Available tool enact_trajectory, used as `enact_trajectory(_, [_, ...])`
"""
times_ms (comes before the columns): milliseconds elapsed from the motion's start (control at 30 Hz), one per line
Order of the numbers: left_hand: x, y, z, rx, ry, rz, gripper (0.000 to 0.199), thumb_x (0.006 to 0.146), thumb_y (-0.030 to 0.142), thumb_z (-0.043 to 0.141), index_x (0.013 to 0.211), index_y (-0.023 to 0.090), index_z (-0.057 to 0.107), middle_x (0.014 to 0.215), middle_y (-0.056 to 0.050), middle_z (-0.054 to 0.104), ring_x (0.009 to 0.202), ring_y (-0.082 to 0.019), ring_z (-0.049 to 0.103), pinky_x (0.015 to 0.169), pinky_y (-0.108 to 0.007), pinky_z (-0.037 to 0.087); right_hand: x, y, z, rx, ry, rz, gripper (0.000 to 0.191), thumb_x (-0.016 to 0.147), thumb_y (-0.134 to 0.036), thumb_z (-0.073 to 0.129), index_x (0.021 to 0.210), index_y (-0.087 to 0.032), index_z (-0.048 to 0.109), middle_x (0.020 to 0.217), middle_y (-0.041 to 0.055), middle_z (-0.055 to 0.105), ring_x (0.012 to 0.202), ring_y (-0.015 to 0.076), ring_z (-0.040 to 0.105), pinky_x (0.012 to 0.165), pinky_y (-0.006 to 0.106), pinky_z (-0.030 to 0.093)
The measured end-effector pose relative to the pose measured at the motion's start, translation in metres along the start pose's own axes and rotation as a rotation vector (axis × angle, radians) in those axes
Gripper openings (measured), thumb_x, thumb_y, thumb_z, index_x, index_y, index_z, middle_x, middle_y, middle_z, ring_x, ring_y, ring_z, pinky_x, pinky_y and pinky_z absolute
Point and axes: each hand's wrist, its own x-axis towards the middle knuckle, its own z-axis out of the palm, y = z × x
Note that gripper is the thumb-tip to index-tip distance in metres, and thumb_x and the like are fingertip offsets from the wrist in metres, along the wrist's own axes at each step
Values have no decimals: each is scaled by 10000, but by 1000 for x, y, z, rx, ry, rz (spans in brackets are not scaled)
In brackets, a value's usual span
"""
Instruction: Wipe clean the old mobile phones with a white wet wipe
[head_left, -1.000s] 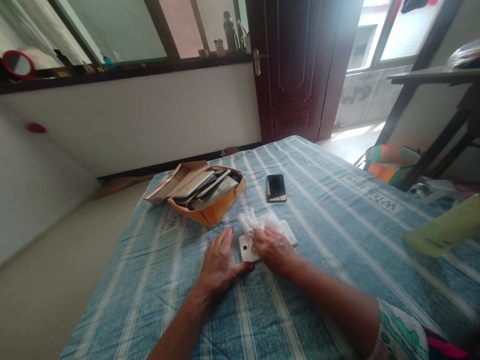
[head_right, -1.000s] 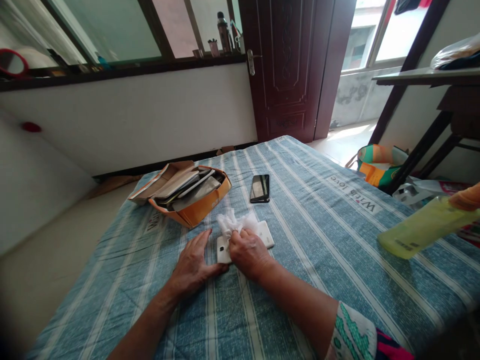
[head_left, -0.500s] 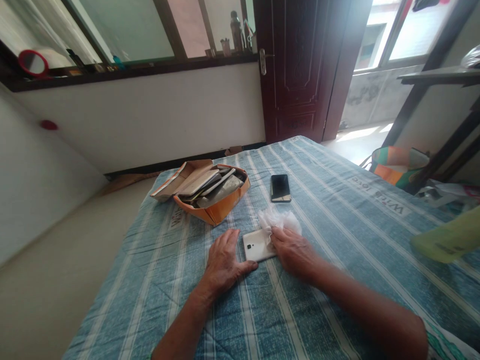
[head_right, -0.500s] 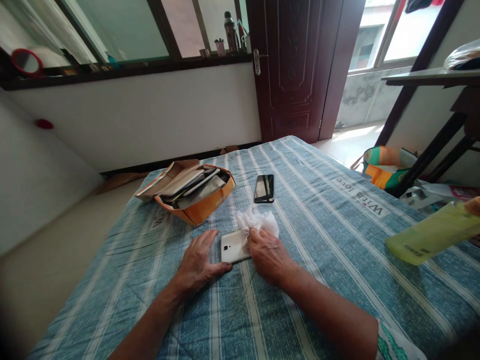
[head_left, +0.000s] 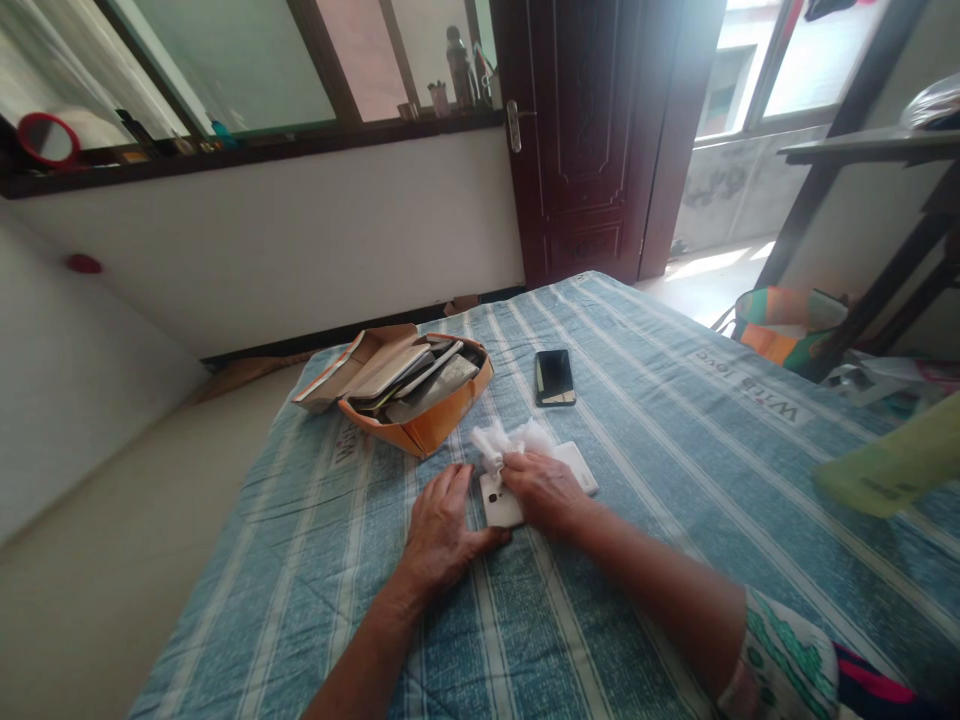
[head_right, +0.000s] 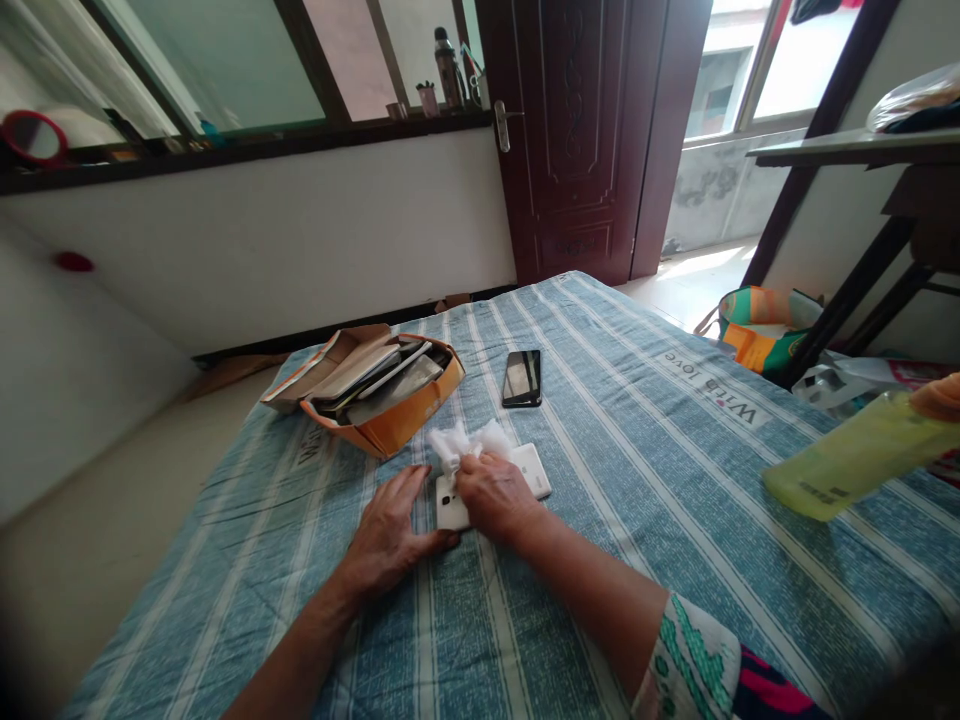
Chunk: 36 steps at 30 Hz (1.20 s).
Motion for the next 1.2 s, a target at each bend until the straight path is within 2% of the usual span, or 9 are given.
enact_trajectory(167, [-1,6,-5,4,-44,-15,797,602,447,760,1299,159,502,1378,-179,479,1258,-364,450,1039,-521,345,-24,35,-11,-42,28,140,238,921,-108,411,900,-128,648,985,94,635,877,194,561,809,297,423])
enact_trajectory(267, [-2,13,-10,15,-92,-54,806,611,434,758,1320,149,501,1407,-186,446,1284,-364,420,1059,-507,327,-42,48,-16,-82,53,232,266,936,-111,385,908,-135,648,1000,92,637,884,199,565,814,297,426])
enact_trajectory(367, [-2,16,-13,21,-111,-73,806,616,435,757,1329,157,503,1422,-181,428,1299,-368,401,1069,-497,317,-59,49,-16,-127,64,275,266,927,-92,390,931,-140,652,1012,92,643,889,201,573,814,289,436])
enact_trajectory(533, [-1,16,-12,36,-118,-78,813,618,435,756,1326,126,504,1425,-201,418,1304,-368,393,1071,-486,315,-73,40,-5,-218,134,213,269,887,-38,413,976,-108,658,1082,131,637,896,213,582,836,303,457])
enact_trajectory(733, [-1,13,-8,32,-82,-62,802,600,457,764,1291,129,524,1400,-198,456,1287,-368,421,1055,-506,336,-57,27,0,-204,184,93,232,844,-19,461,883,-124,664,979,128,645,849,218,567,805,325,468])
enact_trajectory(867, [0,8,-5,41,-56,-33,798,595,468,766,1281,134,532,1381,-195,478,1261,-373,447,1038,-510,360,-33,7,2,-81,124,-28,140,840,-70,523,826,-133,646,902,99,630,829,208,557,755,316,464])
enact_trajectory(967, [2,4,-2,53,-54,-19,810,596,474,766,1279,107,533,1374,-215,478,1250,-380,456,1035,-500,370,-17,-3,2,-22,74,-122,96,838,-116,557,851,-135,650,901,90,627,816,198,555,750,310,453])
enact_trajectory(1067, [2,2,-1,57,-47,-10,801,594,473,767,1271,110,543,1374,-216,478,1247,-380,463,1035,-501,375,-12,2,-2,9,50,-129,125,858,-125,540,893,-134,659,924,88,636,822,189,563,773,302,445])
enact_trajectory(1200, [0,4,-3,50,-41,-5,774,604,484,756,1261,129,554,1376,-203,481,1250,-381,462,1028,-526,378,-22,32,-10,30,61,29,213,901,-108,464,907,-148,673,968,80,657,866,184,585,802,285,438])
